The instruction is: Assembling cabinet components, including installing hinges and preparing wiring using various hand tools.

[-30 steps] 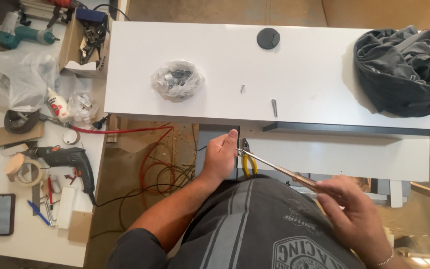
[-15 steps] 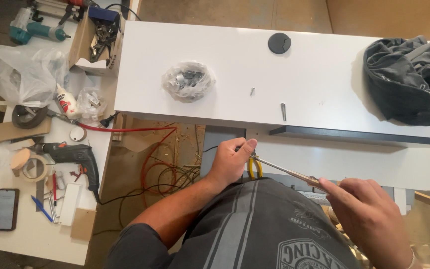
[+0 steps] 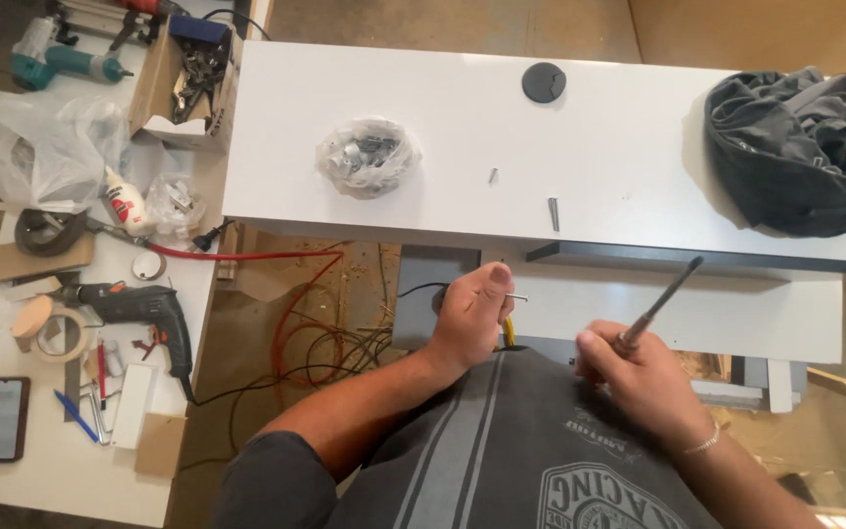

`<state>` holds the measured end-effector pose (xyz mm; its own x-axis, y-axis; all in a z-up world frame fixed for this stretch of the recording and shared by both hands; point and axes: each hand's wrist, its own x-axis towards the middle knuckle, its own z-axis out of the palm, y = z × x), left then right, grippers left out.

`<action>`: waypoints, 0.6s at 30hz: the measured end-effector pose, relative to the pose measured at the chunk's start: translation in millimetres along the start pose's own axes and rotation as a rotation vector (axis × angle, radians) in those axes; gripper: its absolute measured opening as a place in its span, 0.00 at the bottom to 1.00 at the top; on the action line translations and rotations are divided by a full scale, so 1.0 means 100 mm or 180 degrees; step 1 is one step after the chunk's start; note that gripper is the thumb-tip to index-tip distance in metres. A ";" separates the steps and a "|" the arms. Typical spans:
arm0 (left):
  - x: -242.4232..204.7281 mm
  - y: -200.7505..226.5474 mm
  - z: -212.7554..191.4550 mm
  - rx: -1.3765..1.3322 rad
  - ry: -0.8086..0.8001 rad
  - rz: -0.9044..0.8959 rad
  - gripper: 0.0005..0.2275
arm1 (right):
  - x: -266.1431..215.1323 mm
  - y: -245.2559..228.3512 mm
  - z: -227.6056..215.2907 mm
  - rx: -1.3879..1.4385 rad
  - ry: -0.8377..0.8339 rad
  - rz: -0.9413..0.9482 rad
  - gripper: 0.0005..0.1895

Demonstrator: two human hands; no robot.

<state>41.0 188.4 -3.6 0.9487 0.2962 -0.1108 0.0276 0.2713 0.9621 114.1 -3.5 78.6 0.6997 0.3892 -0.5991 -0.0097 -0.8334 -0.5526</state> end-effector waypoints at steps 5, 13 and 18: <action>-0.05 0.07 0.09 0.0330 -0.0155 0.0312 0.18 | 0.05 -0.17 0.12 0.1696 -0.0114 -0.0263 0.16; -0.19 0.23 0.05 0.1009 -0.0431 0.0387 0.14 | 0.04 -0.25 0.13 0.1425 -0.0108 -0.0387 0.24; -0.25 0.21 -0.02 0.1127 -0.0455 0.1449 0.09 | 0.02 -0.18 0.13 0.1754 -0.0194 -0.0502 0.22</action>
<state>17.2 188.5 18.9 0.9221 0.1783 0.3435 -0.3118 -0.1833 0.9323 106.4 17.3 80.4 0.6806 0.5276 -0.5083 -0.2909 -0.4422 -0.8484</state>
